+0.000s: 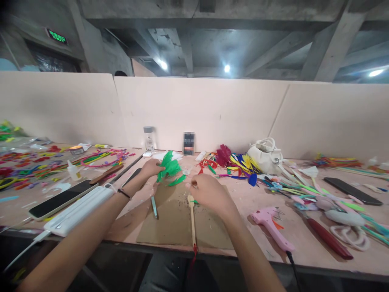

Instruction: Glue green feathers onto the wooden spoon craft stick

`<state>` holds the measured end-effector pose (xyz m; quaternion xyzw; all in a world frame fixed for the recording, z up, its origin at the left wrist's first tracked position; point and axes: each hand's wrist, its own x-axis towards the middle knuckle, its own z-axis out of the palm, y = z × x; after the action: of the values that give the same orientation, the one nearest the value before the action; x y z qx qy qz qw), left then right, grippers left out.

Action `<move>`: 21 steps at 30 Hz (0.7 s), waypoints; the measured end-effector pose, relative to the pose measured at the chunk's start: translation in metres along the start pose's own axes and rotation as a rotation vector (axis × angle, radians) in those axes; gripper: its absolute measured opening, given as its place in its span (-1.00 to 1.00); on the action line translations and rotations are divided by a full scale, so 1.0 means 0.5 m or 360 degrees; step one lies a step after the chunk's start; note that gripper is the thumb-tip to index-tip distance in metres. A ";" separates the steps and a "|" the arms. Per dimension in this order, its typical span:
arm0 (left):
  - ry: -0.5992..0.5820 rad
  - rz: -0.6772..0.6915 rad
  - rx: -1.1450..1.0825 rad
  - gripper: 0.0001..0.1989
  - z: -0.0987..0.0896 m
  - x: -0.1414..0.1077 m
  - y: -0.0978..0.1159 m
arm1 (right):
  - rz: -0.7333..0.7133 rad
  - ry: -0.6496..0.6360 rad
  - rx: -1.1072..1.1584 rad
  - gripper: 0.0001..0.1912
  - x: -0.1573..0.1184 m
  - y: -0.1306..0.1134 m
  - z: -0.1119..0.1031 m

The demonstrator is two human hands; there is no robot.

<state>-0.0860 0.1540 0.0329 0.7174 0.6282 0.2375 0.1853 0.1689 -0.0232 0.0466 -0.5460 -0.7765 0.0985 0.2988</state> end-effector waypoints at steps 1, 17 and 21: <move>0.0032 -0.0006 -0.0088 -0.63 -0.011 -0.002 0.002 | -0.0017 -0.0012 0.0051 -0.80 0.017 0.006 0.004; -0.0221 0.0369 -0.1578 -0.46 0.082 -0.125 0.082 | -0.0113 0.0194 0.1134 -0.57 0.133 0.045 0.120; -0.0188 0.0390 -0.1635 -0.48 0.101 -0.133 0.076 | -0.0098 0.0159 0.1236 -0.65 0.133 0.061 0.124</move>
<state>-0.0327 0.0845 0.0060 0.6145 0.3310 0.4937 0.5187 0.1425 0.0594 0.0061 -0.3728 -0.6820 0.3492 0.5234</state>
